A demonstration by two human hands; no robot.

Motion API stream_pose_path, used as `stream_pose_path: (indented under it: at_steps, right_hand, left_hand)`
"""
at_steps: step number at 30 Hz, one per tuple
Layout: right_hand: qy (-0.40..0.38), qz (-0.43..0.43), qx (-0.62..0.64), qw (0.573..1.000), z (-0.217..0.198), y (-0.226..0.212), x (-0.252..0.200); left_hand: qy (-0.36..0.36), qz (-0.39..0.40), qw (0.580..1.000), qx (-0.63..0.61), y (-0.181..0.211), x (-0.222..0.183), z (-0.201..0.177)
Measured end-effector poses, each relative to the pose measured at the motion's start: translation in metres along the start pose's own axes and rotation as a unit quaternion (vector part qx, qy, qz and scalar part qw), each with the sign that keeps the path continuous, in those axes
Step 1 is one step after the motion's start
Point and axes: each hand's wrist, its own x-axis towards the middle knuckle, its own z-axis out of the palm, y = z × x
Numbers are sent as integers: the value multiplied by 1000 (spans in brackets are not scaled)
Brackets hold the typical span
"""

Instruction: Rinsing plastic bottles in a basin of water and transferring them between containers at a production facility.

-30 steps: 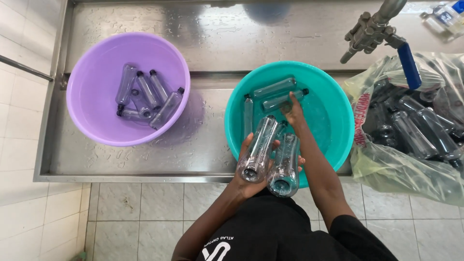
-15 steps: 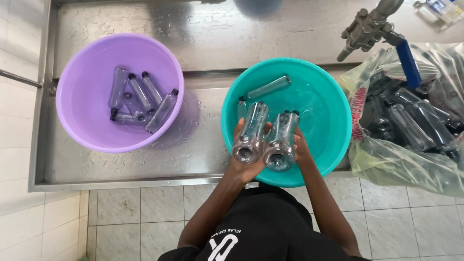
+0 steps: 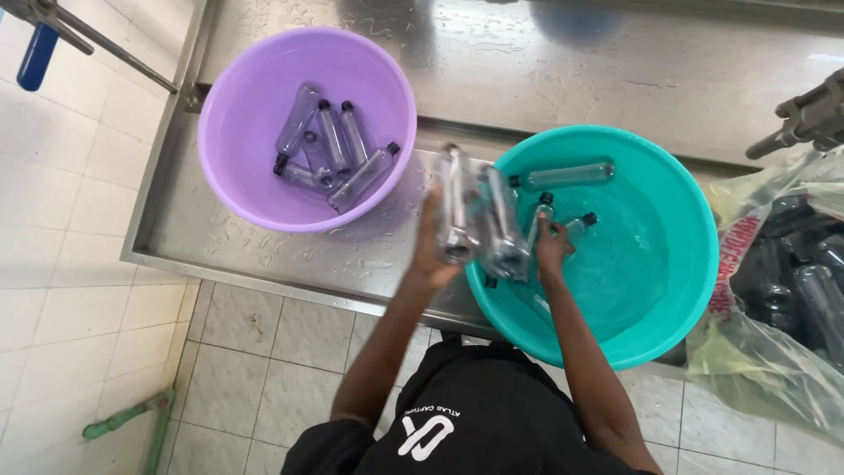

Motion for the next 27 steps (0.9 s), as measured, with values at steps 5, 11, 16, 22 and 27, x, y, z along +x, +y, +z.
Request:
stream_pose_path:
  at_steps: [5,11,16,22,27]
  right_hand:
    - [113,-7,30,993,-53,-67,-60]
    - [104,-33,-61,992,-94,-58,-57]
    - [84,-71,-102,989,-120,-42,-57]
    - [72,-129,-49,988,-144,-14,-50]
    - [23,-120,38,992,-171,-45,-73]
  left_hand:
    - [259,286,771,507,192,10,-75]
    - [507,325,570,558,308,44,-178]
    - [399,469,458,641,129,54,-123]
    - [164,86,712,677,-161,139,-116]
    - [248,-79,679,686,-239,210,-210]
